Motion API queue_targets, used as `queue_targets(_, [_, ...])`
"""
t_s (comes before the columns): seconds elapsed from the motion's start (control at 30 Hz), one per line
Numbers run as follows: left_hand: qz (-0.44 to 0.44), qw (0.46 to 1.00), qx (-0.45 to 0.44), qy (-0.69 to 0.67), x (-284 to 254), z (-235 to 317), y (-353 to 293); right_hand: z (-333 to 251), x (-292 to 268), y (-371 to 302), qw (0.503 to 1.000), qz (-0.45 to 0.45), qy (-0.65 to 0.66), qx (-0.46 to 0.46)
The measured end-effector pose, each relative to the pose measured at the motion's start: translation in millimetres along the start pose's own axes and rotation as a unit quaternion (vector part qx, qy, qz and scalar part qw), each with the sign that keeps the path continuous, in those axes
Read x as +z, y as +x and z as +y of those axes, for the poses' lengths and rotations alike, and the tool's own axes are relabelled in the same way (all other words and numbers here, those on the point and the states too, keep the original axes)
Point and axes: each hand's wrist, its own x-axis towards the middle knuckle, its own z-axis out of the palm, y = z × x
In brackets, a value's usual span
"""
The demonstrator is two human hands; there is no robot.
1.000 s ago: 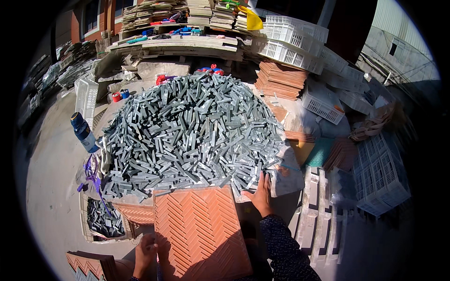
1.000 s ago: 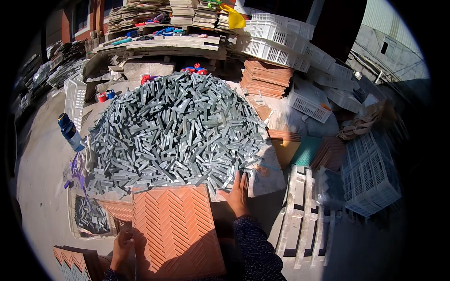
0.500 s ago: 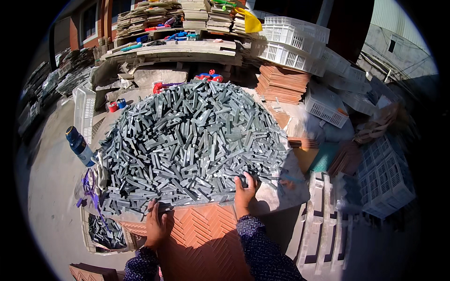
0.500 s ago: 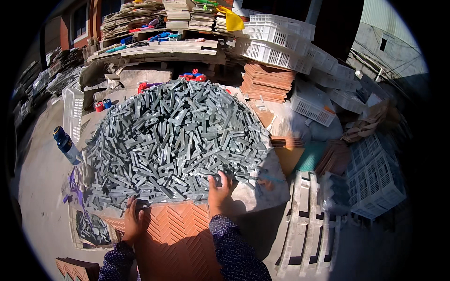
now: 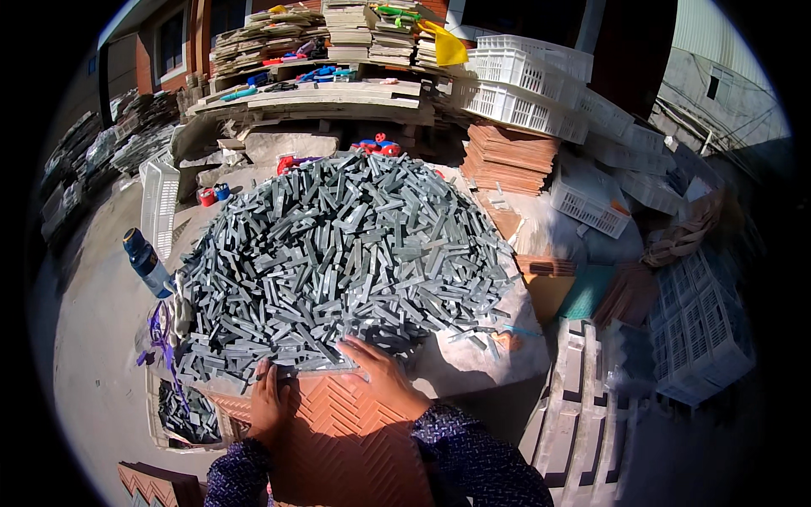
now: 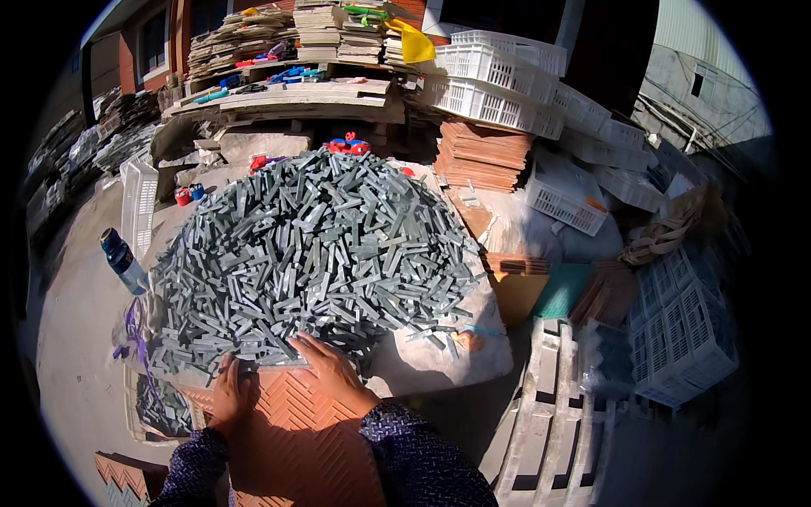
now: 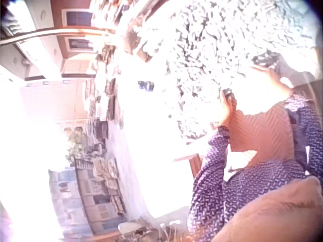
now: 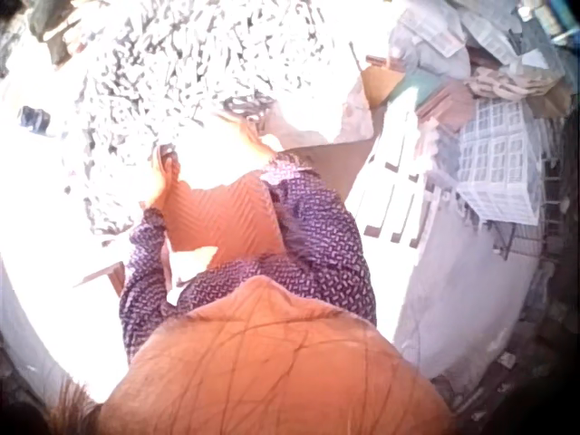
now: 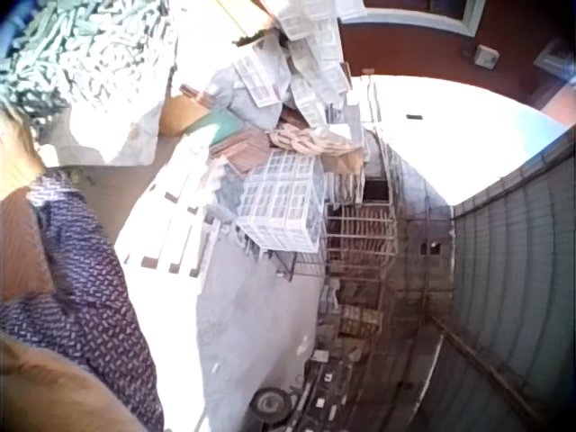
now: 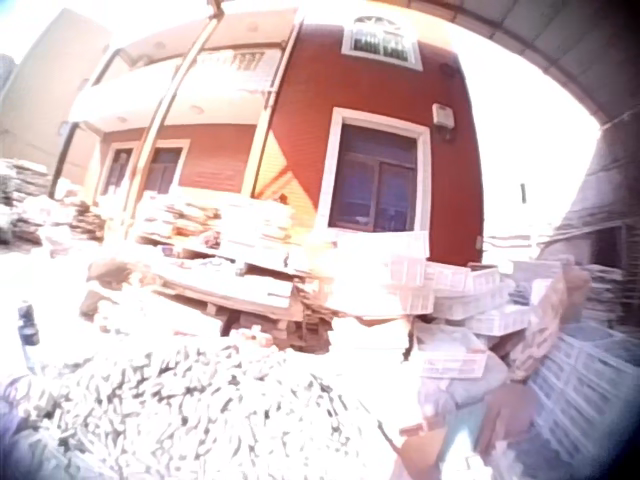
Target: The person arranges small grey rectangular tiles onto a wooden board in a herringbone pattern. They pick tiles from a large pile and place them one by one, occasionally adjusting the position of the tiles to fit the pattern.
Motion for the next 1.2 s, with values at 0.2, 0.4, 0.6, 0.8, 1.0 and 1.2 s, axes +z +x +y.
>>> queue_targets(0.2, [-0.007,1.0,-0.014,-0.025,-3,1,-4,78,-65,20,0.937,0.231,-0.247,0.086])
queue_targets(0.4, [-0.051,0.995,-0.062,-0.065,-9,23,2,152,-59,15,0.849,0.361,-0.261,0.285])
queue_targets(0.6, [-0.049,0.994,-0.075,-0.063,-8,24,-1,110,-29,23,0.887,0.398,-0.138,0.189])
queue_targets(0.8, [-0.031,0.998,-0.043,-0.034,-5,11,-2,25,25,50,0.963,0.186,-0.175,0.082])
queue_targets(1.0, [0.015,0.998,0.055,0.004,-39,24,29,47,-19,59,0.939,0.25,-0.23,0.056])
queue_targets(1.2, [0.121,0.99,0.018,-0.074,23,6,141,141,-40,24,0.917,0.261,-0.279,0.117])
